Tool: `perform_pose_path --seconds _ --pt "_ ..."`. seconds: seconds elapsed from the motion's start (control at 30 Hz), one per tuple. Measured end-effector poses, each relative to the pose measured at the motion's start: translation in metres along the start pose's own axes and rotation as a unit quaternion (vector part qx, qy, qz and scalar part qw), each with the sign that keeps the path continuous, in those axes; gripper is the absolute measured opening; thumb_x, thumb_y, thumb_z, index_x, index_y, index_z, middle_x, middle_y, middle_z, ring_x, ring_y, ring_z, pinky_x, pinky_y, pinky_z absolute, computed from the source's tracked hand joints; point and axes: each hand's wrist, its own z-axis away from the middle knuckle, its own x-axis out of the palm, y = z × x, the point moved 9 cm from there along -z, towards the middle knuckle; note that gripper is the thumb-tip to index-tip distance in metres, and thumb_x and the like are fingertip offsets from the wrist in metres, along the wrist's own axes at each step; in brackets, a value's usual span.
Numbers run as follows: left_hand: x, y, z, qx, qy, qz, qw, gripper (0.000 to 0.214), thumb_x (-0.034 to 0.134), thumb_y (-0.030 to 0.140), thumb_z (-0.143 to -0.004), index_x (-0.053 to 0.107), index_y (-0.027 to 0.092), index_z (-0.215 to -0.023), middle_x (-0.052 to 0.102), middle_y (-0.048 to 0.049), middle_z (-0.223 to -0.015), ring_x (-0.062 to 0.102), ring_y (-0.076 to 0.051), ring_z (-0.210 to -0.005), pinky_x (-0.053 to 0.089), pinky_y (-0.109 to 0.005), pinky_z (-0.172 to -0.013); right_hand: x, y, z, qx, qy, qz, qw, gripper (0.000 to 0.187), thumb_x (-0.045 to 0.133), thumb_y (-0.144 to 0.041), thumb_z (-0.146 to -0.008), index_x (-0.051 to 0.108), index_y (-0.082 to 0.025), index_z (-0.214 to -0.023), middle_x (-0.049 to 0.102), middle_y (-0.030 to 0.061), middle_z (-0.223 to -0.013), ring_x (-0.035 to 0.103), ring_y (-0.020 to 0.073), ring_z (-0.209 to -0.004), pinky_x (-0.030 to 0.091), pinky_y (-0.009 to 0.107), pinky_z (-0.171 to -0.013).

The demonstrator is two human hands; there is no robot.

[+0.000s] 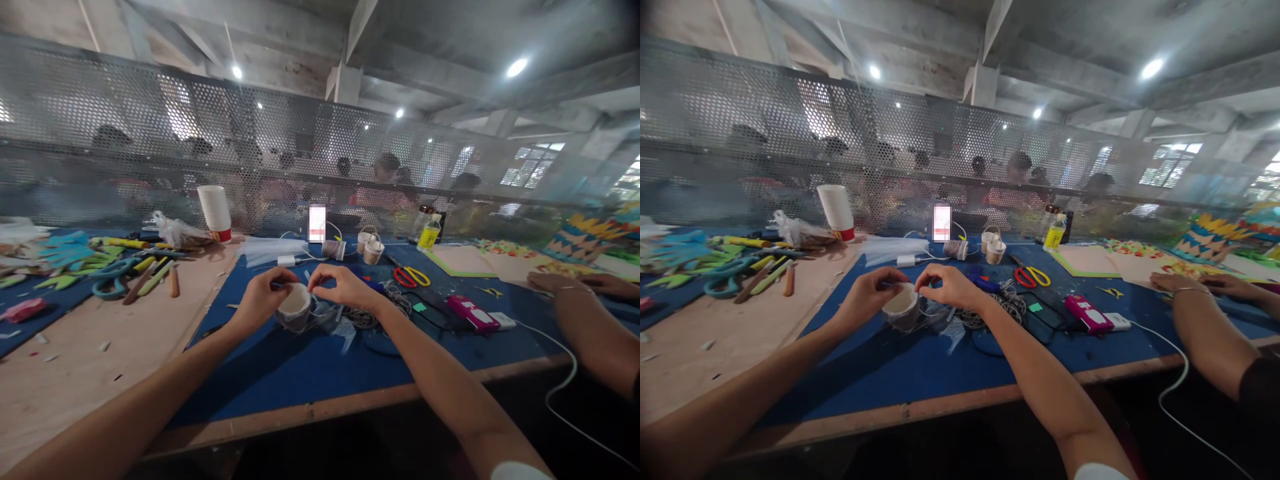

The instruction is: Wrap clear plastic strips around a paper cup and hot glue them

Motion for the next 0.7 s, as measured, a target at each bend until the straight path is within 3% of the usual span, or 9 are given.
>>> perform_pose_path --seconds 0.23,0.5,0.7 --pt "0.002 -0.005 -0.001 -0.002 -0.007 -0.003 1.0 0.015 0.058 0.024 -0.078 0.071 0.019 -0.084 0.072 -0.0025 -0.082 0.065 -0.018 -0.076 0.048 -0.028 -0.069 0.005 0.0 0.0 0.005 -0.013 -0.002 1.0 0.013 0.06 -0.016 -0.087 0.072 -0.018 -0.087 0.07 0.0026 -0.094 0.063 0.0146 -0.088 0.048 0.027 -0.084" --pt "0.003 -0.002 -0.001 -0.018 -0.016 -0.008 1.0 0.019 0.059 0.024 -0.077 0.074 0.018 -0.087 0.075 -0.0029 -0.086 0.066 -0.019 -0.079 0.047 -0.028 -0.073 0.007 0.018 -0.004 0.058 0.029 -0.017 0.998 0.025 0.059 -0.032 -0.093 0.069 -0.015 -0.078 0.072 0.0032 -0.082 0.065 0.0141 -0.078 0.047 0.025 -0.076" --pt "0.001 -0.003 0.002 -0.058 -0.022 0.037 0.997 0.026 0.057 0.037 -0.083 0.076 0.018 -0.087 0.074 -0.0033 -0.082 0.065 -0.021 -0.078 0.045 -0.027 -0.066 0.007 0.021 -0.004 0.062 0.051 -0.002 0.997 0.024 0.06 -0.031 -0.092 0.069 -0.016 -0.078 0.072 0.0033 -0.083 0.065 0.0148 -0.08 0.047 0.025 -0.077"
